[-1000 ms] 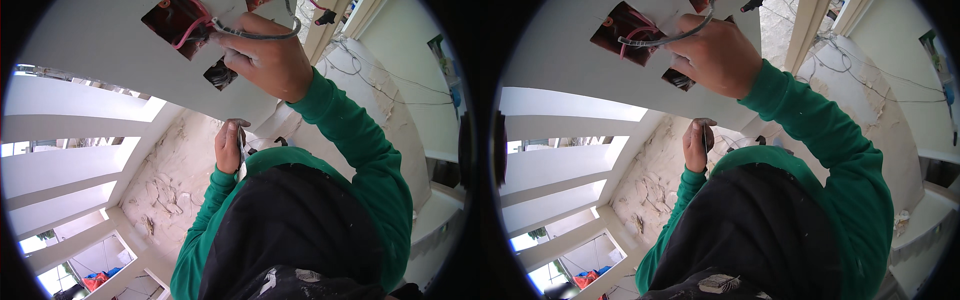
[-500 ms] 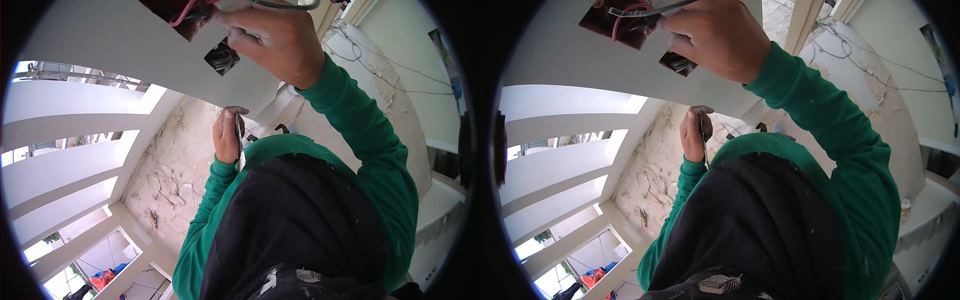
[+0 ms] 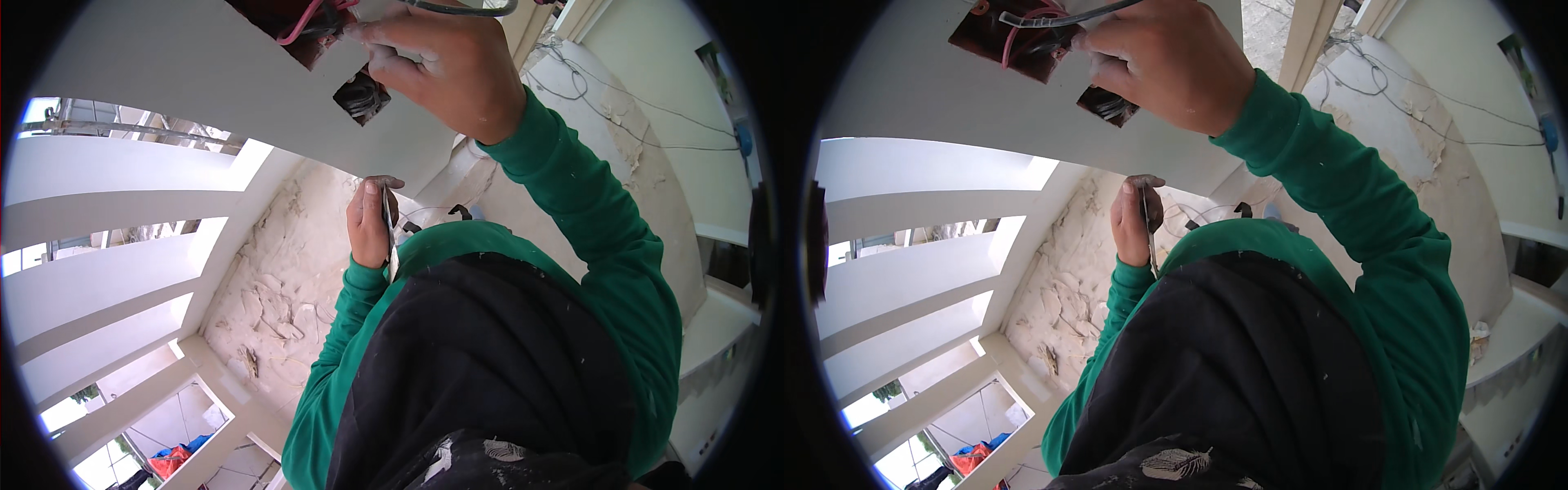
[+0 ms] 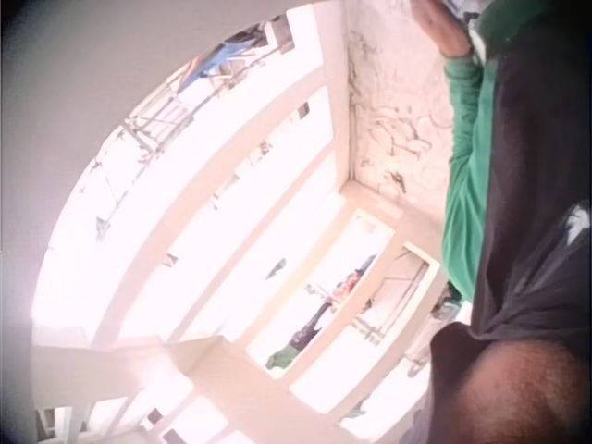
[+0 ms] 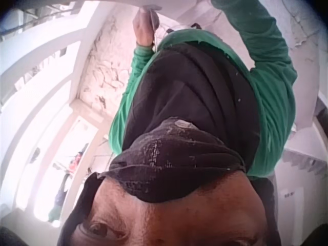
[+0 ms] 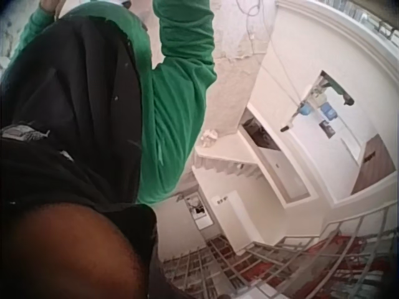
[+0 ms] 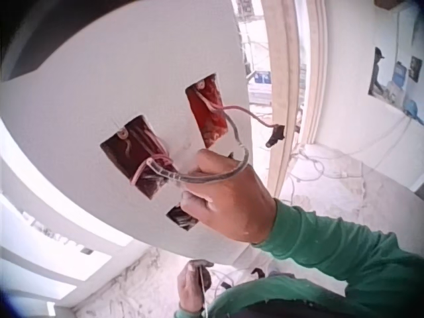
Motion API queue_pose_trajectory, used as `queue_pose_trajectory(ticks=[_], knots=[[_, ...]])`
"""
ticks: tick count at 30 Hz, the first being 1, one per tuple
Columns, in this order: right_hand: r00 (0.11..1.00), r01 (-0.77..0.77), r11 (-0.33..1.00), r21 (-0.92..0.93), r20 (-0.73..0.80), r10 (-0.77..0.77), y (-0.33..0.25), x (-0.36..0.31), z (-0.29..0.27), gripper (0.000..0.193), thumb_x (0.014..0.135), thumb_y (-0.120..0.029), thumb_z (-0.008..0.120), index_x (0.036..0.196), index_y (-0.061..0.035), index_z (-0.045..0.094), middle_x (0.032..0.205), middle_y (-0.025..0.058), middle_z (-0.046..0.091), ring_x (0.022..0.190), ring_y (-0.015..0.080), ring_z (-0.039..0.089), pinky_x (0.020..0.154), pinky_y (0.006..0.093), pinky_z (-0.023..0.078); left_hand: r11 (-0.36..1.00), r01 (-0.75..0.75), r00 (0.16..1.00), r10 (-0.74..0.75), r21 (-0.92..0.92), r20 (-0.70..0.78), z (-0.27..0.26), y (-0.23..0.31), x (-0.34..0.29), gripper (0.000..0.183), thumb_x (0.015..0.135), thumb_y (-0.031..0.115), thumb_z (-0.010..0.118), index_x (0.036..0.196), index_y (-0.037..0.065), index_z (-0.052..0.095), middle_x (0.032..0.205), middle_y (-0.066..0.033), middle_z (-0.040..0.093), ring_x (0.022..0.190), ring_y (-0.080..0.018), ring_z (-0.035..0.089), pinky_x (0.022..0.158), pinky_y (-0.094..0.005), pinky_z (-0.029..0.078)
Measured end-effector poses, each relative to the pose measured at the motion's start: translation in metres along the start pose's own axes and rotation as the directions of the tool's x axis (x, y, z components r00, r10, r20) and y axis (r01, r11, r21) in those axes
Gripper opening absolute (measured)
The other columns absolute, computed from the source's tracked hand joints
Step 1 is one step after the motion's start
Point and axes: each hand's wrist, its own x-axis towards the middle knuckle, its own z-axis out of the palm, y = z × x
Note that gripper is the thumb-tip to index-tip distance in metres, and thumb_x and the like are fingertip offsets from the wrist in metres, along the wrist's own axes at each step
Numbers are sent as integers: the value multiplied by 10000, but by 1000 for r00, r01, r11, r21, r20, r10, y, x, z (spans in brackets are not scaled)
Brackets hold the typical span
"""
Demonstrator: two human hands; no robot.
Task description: The person uses a metal trowel to apply a white plaster-like substance to a ceiling area around exposed electrical wires. They smooth the material into the recesses and then use a small piece of cloth to wipe and refine the edges of the patch.
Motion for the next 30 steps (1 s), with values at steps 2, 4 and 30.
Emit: queue_pose_trajectory(ticks=[2, 4, 30], knots=[[1000, -17, 1000, 24, 11, 17, 3, -2, 1, 170, 740, -29, 719, 887, 25, 652, 829, 123, 522, 691, 275, 594, 618, 389, 469, 999, 30, 999, -30, -14, -28, -4, 0, -1, 433, 1073, 304, 368, 983, -27, 633, 607, 12, 449, 562, -70, 393, 540, -244, 312], [997, -52, 999, 17, 64, 51, 2, 0, 0, 181, 742, -27, 717, 907, 24, 663, 831, 121, 523, 685, 273, 594, 612, 388, 468, 1000, 17, 997, -16, 20, -71, -14, 2, -2, 416, 1071, 294, 381, 979, -24, 633, 603, 19, 445, 560, -66, 388, 538, -244, 310], [992, -125, 992, 21, 32, 125, -2, 3, -3, 275, 701, 9, 751, 970, 19, 691, 794, 117, 556, 660, 241, 609, 541, 342, 455, 303, 416, 545, -838, 857, 33, -216, -349, -307, 460, 971, 428, 473, 968, 26, 697, 802, -166, 681, 800, -319, 672, 778, -421, 494]])
